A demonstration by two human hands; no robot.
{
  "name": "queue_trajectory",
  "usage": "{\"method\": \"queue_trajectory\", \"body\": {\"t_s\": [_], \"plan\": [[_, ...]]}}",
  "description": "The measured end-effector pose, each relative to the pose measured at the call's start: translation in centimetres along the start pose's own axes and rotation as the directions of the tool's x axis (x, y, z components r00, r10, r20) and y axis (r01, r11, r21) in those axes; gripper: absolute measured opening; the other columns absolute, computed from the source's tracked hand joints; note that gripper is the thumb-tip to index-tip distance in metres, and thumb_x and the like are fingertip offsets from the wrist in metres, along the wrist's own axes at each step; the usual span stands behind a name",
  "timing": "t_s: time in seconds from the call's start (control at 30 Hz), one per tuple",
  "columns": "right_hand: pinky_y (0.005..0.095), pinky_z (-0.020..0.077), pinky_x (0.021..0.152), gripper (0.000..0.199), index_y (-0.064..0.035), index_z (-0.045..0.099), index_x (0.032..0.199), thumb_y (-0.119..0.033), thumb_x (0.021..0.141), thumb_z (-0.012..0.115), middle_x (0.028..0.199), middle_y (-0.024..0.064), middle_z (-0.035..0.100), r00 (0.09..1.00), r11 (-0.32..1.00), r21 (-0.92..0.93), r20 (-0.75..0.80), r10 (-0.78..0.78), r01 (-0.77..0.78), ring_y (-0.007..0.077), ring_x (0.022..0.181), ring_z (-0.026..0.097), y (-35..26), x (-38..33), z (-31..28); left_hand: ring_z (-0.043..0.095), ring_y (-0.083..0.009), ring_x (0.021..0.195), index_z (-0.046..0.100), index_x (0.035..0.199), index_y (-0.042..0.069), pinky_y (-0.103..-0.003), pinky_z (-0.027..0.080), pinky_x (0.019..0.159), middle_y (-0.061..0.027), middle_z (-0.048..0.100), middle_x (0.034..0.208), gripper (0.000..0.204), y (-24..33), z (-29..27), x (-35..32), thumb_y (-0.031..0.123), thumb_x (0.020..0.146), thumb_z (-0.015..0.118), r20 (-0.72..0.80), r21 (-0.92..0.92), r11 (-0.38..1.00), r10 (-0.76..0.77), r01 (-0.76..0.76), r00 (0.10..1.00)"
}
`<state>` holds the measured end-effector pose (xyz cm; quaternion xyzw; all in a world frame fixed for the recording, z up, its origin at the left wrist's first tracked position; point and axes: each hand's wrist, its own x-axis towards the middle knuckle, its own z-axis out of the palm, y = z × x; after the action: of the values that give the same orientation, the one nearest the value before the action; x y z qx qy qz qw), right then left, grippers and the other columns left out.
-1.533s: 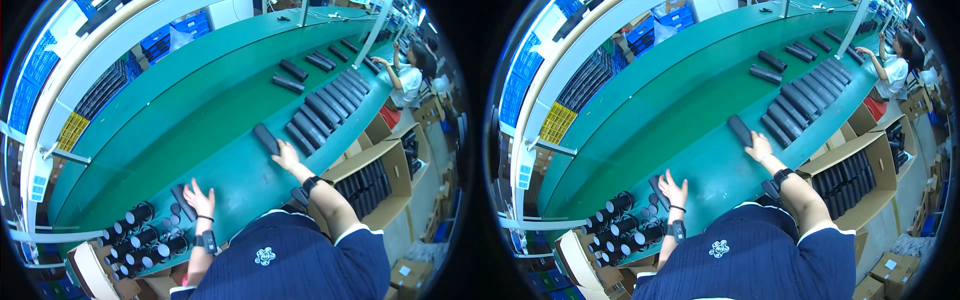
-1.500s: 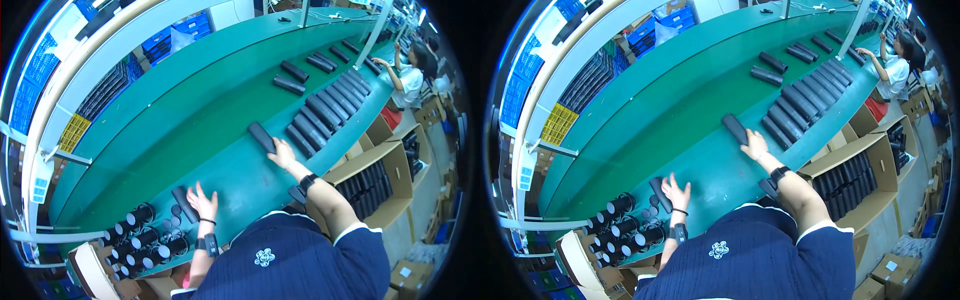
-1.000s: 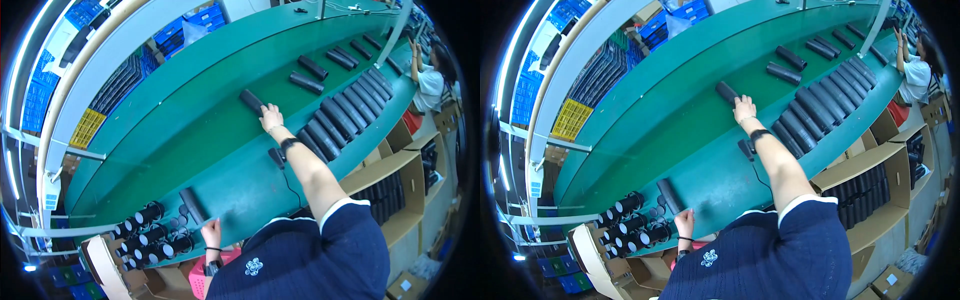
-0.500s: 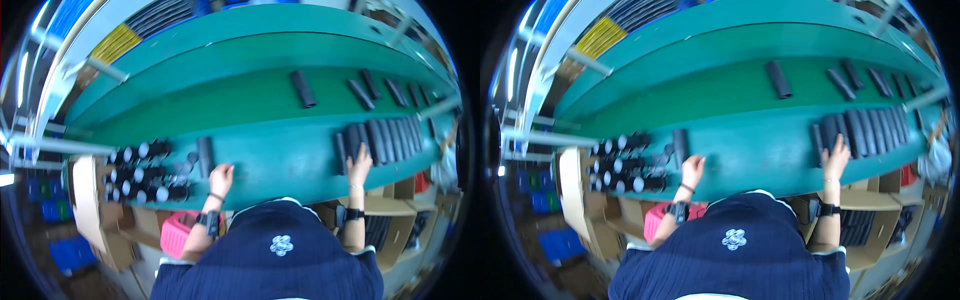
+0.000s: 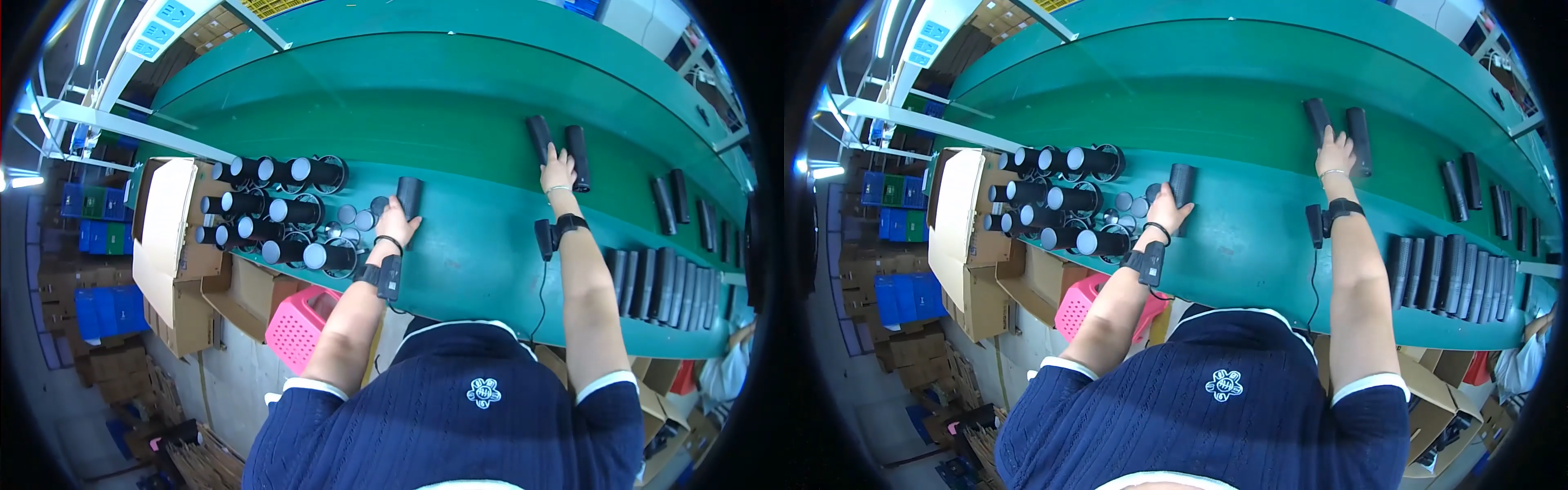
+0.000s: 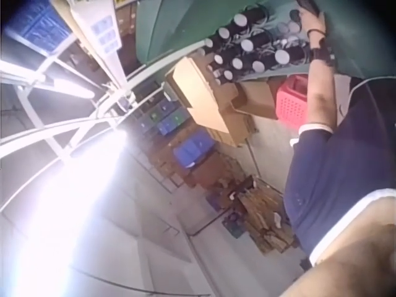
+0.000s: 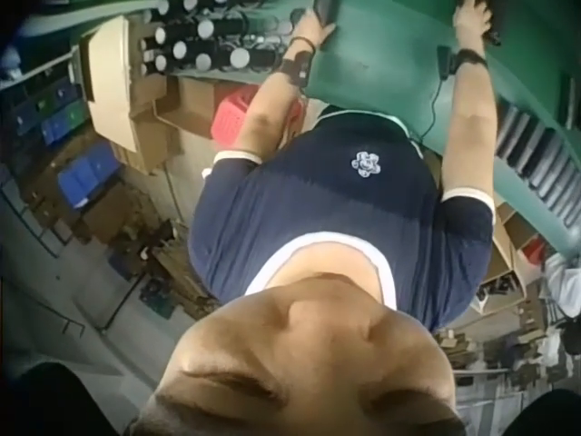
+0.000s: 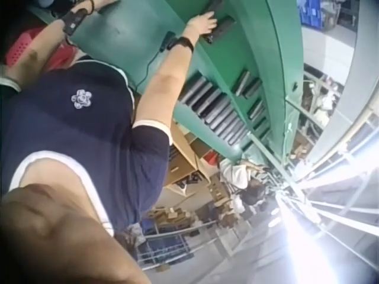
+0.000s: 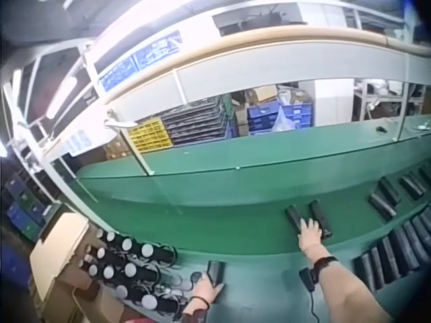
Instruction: The person applies small white labels to the ends of black cylinders, places them on a conveyor belt, and then packs the cylinders into a cardboard box before pressing caps onto their ends.
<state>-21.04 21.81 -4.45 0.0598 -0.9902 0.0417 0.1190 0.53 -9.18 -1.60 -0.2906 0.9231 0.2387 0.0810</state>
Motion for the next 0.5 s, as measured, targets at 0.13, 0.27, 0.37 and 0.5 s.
{"method": "queue_trajectory", "body": {"t_s": [0.13, 0.27, 0.37, 0.5], "plan": [[0.0411, 0.0417, 0.096, 0.072, -0.0062, 0.041, 0.135, -0.028, 0.075, 0.074, 0.125, 0.0158, 0.054, 0.903, 0.685, 0.713, 0.181, -0.389, 0.152, 0.0303, 0.119, 0.048, -4.5, -3.3, -5.1, 0.060, -0.0266, 0.102, 0.041, 0.128, -0.002, -0.036, 0.047, 0.087, -0.0186, 0.060, 0.110, 0.072, -0.4, 0.3, -2.8, 0.013, 0.068, 0.078, 0.134, -0.698, 0.698, 0.349, -0.162, 0.928], [0.0329, 0.0384, 0.101, 0.074, -0.0047, 0.039, 0.137, -0.002, 0.071, 0.074, 0.129, 0.0076, 0.050, 0.598, -0.088, 0.799, 0.367, -0.713, -0.595, 0.0173, 0.120, 0.047, -8.7, -13.2, -10.2, 0.050, -0.0217, 0.115, 0.032, 0.135, 0.001, -0.036, 0.041, 0.098, -0.0128, 0.052, 0.122, 0.079, 2.3, 1.2, -7.7, 0.013, 0.072, 0.077, 0.315, -0.768, 0.628, 0.541, -0.126, 0.780], [0.0318, 0.0387, 0.101, 0.072, -0.0034, 0.043, 0.133, -0.002, 0.069, 0.076, 0.127, 0.0067, 0.051, 0.636, 0.009, 0.820, 0.450, -0.627, -0.572, 0.0173, 0.118, 0.048, -8.5, -16.2, -11.8, 0.051, -0.0240, 0.115, 0.037, 0.132, 0.001, -0.036, 0.041, 0.098, -0.0147, 0.052, 0.123, 0.076, 3.2, 2.3, -9.7, 0.018, 0.071, 0.079, 0.255, -0.715, 0.671, 0.510, -0.195, 0.822], [0.0330, 0.0416, 0.098, 0.069, -0.0037, 0.046, 0.130, -0.008, 0.069, 0.078, 0.123, 0.0092, 0.053, 0.735, 0.080, 0.920, 0.356, -0.577, -0.383, 0.0203, 0.114, 0.052, -8.1, -18.2, -12.6, 0.056, -0.0356, 0.109, 0.044, 0.126, 0.000, -0.041, 0.047, 0.090, -0.0218, 0.056, 0.117, 0.071, 4.0, 1.7, -11.8, 0.022, 0.068, 0.078, 0.045, -0.679, 0.645, 0.513, -0.350, 0.857]]}}
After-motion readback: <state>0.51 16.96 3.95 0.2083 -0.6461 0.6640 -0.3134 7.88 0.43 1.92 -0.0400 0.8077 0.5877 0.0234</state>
